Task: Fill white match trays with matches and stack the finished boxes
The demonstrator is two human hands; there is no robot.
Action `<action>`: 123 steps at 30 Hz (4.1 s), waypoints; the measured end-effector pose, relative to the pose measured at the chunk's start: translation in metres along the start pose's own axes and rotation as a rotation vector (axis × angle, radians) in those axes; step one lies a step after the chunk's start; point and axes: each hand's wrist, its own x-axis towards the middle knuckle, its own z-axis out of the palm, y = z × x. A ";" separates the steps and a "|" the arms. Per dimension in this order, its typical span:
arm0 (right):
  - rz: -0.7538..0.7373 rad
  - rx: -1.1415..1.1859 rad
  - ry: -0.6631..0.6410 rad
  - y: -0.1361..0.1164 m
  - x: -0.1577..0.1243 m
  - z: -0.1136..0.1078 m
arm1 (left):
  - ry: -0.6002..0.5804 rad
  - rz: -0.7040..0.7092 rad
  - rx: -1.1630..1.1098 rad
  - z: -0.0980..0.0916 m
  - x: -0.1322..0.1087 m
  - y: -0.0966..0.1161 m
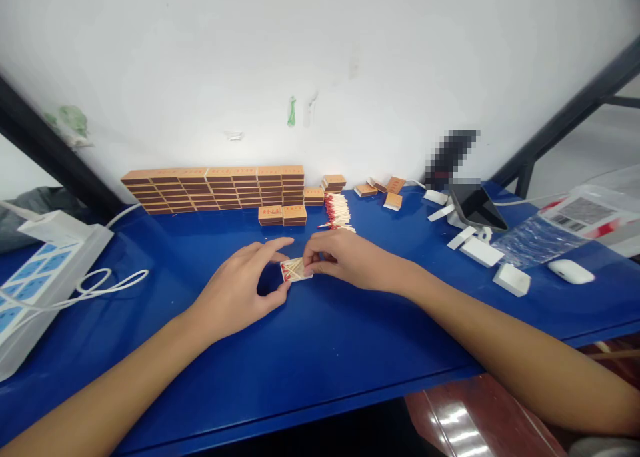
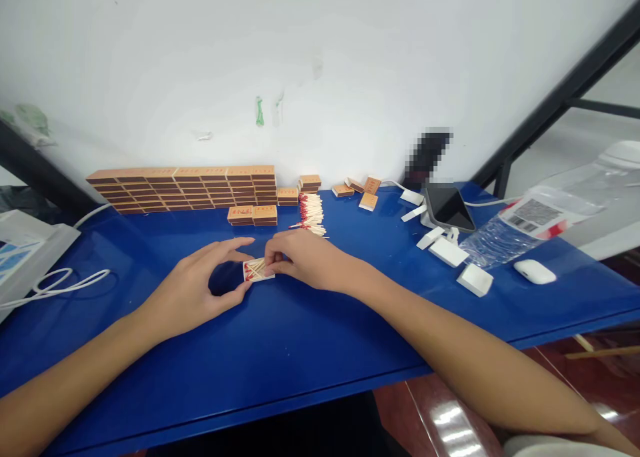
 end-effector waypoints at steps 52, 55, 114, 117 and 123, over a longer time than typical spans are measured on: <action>0.033 -0.114 0.050 -0.013 -0.004 0.007 | 0.043 0.065 0.004 0.001 -0.002 0.000; 0.038 -0.086 0.047 -0.014 -0.004 0.008 | 0.044 0.058 0.004 0.001 -0.002 0.000; 0.017 -0.159 -0.034 -0.014 -0.007 -0.003 | 0.025 0.054 0.006 0.001 0.000 0.002; 0.009 -0.143 -0.022 -0.015 -0.006 0.002 | 0.021 0.053 0.003 0.001 0.000 0.001; 0.048 -0.134 0.045 -0.010 -0.005 -0.005 | 0.018 0.062 -0.003 0.001 -0.001 0.001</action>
